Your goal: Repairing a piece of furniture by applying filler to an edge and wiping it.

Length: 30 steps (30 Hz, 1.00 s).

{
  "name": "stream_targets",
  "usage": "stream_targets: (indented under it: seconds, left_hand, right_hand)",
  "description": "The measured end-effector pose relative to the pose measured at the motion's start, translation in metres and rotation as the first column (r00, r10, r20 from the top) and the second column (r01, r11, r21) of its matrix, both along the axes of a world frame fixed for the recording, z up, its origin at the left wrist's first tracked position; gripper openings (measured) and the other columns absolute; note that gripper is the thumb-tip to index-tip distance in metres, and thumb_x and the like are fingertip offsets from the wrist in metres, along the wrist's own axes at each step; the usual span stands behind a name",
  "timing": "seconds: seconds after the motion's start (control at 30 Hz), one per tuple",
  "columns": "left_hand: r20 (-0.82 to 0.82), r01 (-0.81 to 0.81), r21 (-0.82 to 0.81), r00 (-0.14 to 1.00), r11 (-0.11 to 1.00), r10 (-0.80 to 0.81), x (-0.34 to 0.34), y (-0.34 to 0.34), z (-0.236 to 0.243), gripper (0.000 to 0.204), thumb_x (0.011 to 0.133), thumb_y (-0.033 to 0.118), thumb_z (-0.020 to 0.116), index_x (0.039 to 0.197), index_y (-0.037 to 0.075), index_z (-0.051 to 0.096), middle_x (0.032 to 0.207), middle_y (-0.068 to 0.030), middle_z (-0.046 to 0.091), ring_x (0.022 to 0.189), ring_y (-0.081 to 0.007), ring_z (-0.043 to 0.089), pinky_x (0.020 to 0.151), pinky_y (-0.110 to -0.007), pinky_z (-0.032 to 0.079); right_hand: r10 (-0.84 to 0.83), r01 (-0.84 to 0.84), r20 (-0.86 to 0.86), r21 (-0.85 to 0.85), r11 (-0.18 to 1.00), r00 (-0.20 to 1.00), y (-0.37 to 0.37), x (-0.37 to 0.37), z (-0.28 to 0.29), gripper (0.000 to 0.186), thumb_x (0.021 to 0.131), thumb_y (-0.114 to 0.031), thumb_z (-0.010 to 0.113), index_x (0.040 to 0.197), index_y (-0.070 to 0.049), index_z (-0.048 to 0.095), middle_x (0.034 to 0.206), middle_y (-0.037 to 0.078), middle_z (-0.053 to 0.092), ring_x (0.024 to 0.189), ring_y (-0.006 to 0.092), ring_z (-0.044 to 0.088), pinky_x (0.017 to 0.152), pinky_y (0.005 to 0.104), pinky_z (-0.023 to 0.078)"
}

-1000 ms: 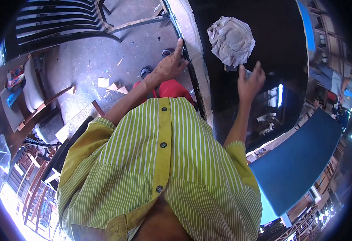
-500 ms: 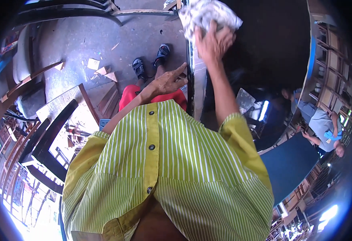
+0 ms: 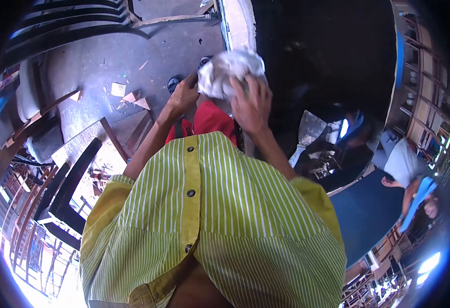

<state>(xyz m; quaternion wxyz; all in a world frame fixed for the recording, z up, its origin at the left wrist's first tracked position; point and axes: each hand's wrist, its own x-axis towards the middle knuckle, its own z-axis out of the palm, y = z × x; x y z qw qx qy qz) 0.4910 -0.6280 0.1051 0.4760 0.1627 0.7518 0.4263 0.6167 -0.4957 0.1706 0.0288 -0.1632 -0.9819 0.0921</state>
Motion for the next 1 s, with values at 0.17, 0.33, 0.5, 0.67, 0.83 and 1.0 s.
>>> stream_targets:
  seconds: [0.17, 0.33, 0.5, 0.67, 0.83, 1.0]
  left_hand:
    - [0.009, -0.135, 0.123, 0.991, 0.983, 0.135, -0.005, 0.020, -0.012, 0.042, 0.082, 0.024, 0.045, 0.118, 0.002, 0.044, 0.105, -0.0250, 0.054, 0.101, -0.0356, 0.052, 0.087, -0.036, 0.040]
    - [0.088, -0.255, 0.200, 0.966, 0.946, 0.241, -0.021, 0.054, -0.003, 0.044, 0.083, 0.024, 0.045, 0.123, 0.005, 0.040, 0.102, -0.0225, 0.056, 0.096, -0.0323, 0.055, 0.085, -0.035, 0.040]
    - [0.132, -0.230, 0.274, 0.971, 0.934, 0.200, -0.038, 0.071, 0.010, 0.049, 0.085, 0.023, 0.046, 0.130, 0.010, 0.031, 0.099, -0.0185, 0.058, 0.093, -0.0239, 0.055, 0.085, -0.031, 0.039]
    - [0.172, -0.201, 0.297, 0.973, 0.933, 0.155, -0.030, 0.067, 0.014, 0.048, 0.086, 0.024, 0.046, 0.130, 0.010, 0.033, 0.098, -0.0171, 0.059, 0.093, -0.0215, 0.055, 0.084, -0.031, 0.040]
    - [0.230, -0.096, 0.172, 0.972, 0.980, 0.055, -0.039, 0.041, -0.016, 0.042, 0.087, 0.029, 0.047, 0.124, 0.009, 0.043, 0.098, -0.0071, 0.058, 0.082, -0.0134, 0.054, 0.069, -0.025, 0.042]
    - [0.096, -0.082, 0.078, 0.993, 0.994, 0.074, -0.076, -0.002, -0.018, 0.041, 0.087, 0.030, 0.046, 0.122, 0.008, 0.045, 0.100, -0.0085, 0.058, 0.084, -0.0142, 0.055, 0.070, -0.025, 0.043]
  right_hand:
    - [-0.447, 0.428, 0.033, -0.359, 0.830, 0.894, 0.024, 0.061, 0.018, 0.034, 0.073, -0.013, 0.057, 0.105, -0.002, 0.052, 0.101, 0.013, 0.050, 0.093, 0.0323, 0.048, 0.080, 0.0392, 0.039]
    - [-0.343, 0.355, -0.104, 0.126, 0.927, 0.934, 0.053, 0.045, 0.003, 0.031, 0.073, -0.017, 0.056, 0.101, -0.003, 0.053, 0.106, 0.015, 0.047, 0.101, 0.0335, 0.043, 0.088, 0.0442, 0.033]
    - [-0.267, 0.266, -0.001, 0.080, 0.961, 0.964, 0.052, -0.010, 0.000, 0.037, 0.072, -0.023, 0.057, 0.106, -0.008, 0.054, 0.117, 0.013, 0.042, 0.109, 0.0332, 0.038, 0.091, 0.0438, 0.032]
    - [-0.048, 0.115, -0.249, 0.260, 0.959, 0.967, 0.089, -0.079, -0.021, 0.040, 0.073, -0.026, 0.057, 0.110, -0.014, 0.054, 0.112, 0.009, 0.050, 0.107, 0.0307, 0.043, 0.091, 0.0418, 0.033]
    - [-0.070, 0.122, -0.332, 0.137, 0.983, 0.941, 0.126, -0.131, -0.037, 0.044, 0.075, -0.025, 0.055, 0.116, -0.012, 0.048, 0.119, 0.012, 0.044, 0.107, 0.0318, 0.043, 0.090, 0.0415, 0.035]
    - [-0.104, 0.149, -0.310, 0.125, 0.981, 0.945, 0.070, -0.069, -0.029, 0.037, 0.076, -0.021, 0.054, 0.111, -0.010, 0.054, 0.117, 0.008, 0.049, 0.107, 0.0287, 0.045, 0.092, 0.0394, 0.033]
